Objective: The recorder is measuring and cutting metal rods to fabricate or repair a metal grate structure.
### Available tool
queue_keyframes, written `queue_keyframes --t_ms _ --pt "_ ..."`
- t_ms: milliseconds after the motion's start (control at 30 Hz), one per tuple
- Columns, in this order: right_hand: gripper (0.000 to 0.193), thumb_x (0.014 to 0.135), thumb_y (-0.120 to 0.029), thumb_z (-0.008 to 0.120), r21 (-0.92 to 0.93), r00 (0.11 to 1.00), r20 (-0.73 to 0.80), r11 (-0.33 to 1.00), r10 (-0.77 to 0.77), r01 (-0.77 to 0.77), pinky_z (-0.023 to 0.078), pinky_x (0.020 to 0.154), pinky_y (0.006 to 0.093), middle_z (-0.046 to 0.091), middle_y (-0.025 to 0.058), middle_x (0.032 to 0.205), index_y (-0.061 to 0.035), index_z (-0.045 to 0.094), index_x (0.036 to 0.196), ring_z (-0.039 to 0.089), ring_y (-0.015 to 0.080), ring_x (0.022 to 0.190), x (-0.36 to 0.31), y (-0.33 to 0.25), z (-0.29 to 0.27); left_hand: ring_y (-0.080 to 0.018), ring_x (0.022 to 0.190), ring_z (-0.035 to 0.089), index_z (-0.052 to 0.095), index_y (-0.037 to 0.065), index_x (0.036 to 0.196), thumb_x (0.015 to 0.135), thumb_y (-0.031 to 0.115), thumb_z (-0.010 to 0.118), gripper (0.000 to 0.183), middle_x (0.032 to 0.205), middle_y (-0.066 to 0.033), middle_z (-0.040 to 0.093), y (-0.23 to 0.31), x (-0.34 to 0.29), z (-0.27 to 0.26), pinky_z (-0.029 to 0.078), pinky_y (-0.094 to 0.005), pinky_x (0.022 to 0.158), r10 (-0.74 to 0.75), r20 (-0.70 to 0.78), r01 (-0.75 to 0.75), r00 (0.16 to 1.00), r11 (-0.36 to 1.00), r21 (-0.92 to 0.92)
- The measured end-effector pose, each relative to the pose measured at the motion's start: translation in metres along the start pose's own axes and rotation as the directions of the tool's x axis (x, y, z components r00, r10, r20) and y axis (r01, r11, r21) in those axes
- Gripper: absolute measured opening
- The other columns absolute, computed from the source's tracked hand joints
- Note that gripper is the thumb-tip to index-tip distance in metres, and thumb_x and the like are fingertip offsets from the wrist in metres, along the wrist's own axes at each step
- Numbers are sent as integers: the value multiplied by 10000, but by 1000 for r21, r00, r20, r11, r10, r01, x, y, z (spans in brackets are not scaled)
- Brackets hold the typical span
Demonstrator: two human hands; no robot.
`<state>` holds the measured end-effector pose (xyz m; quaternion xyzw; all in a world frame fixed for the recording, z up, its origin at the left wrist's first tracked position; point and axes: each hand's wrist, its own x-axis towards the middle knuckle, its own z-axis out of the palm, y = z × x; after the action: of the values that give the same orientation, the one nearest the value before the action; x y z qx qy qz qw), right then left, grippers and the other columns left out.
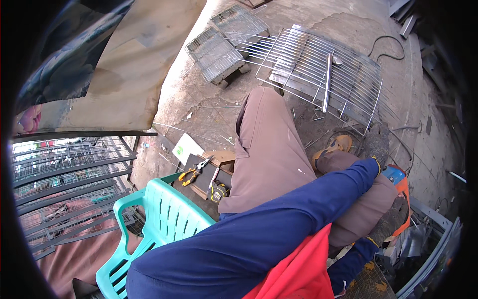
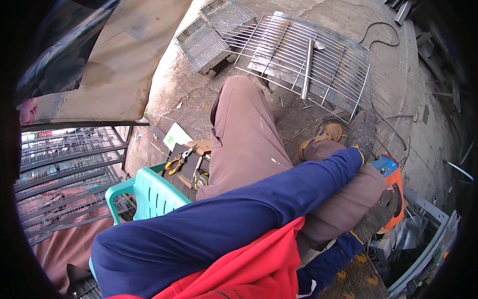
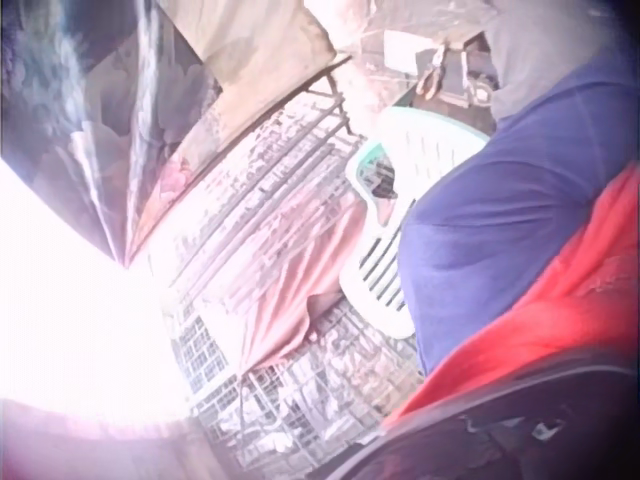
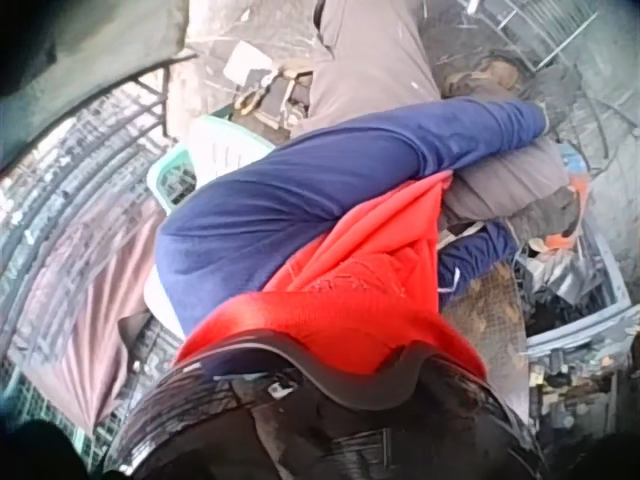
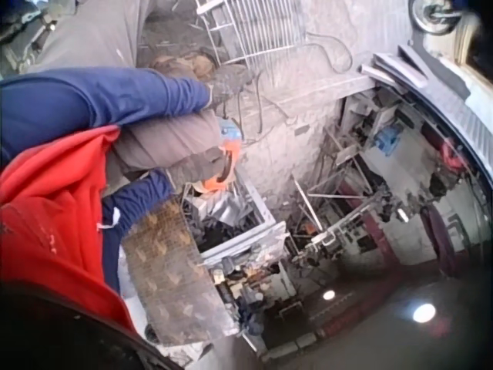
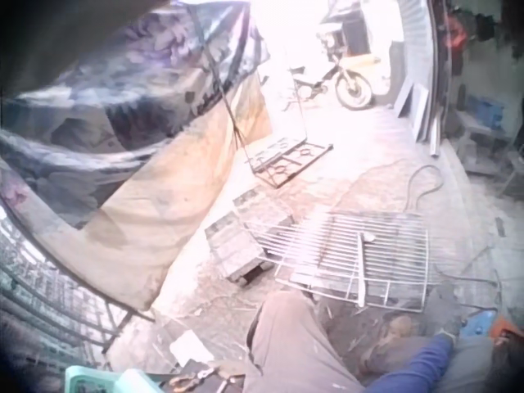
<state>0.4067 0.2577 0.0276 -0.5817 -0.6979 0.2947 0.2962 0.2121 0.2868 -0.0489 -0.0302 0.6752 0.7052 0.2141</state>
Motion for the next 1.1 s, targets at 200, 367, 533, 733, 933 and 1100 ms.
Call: queue_keyframes --t_ms 200,367,533,733,933,1100 --pt "279 979 -168 574 -19 996 -77 999 -35 34 461 913 308 652 114 1115 58 621 1135 593 185 1007 -10 3 -6 -307 889 624 622 8 1076 980 193 465 261 1006 -178 638 41 -11 -20 487 -418 800 -224 314 261 923 962 -81" --pt "283 977 -192 593 96 998 -31 994 -58 61 467 892 289 655 93 1080 51 637 1115 594 155 969 -9 -2 9 -350 903 607 618 -27 1063 1000 297 468 363 986 -209 643 0 8 -27 464 -412 823 307 160 -333 938 924 185" --pt "233 982 -169 573 201 1000 -23 980 5 0 466 901 313 639 96 1063 32 627 1089 592 177 994 -10 2 7 -416 971 598 624 -56 1010 1008 297 428 403 965 -268 629 -4 11 -14 446 -460 866 22 166 -18 986 1000 -25" --pt "265 979 -196 582 94 999 -53 995 -9 14 468 900 316 654 103 1054 36 635 1095 600 186 987 -13 -5 3 -331 834 617 629 -27 987 999 275 430 362 916 -205 647 17 -3 -29 465 -439 757 289 295 -363 911 901 239" --pt "212 940 -170 611 -225 933 -55 915 -355 335 483 868 375 665 143 1059 -15 647 1080 631 264 971 -8 -38 21 -220 736 581 608 -1 923 979 302 451 345 805 -119 597 16 -7 -33 458 -386 671 -248 365 333 897 924 -189" --pt "208 925 -154 617 -368 778 225 688 -587 625 489 893 365 688 121 1060 -31 664 1086 648 253 1012 6 -90 55 -103 624 546 630 118 968 957 340 532 243 771 9 604 -20 9 -38 428 -265 550 -87 395 182 915 960 -210"
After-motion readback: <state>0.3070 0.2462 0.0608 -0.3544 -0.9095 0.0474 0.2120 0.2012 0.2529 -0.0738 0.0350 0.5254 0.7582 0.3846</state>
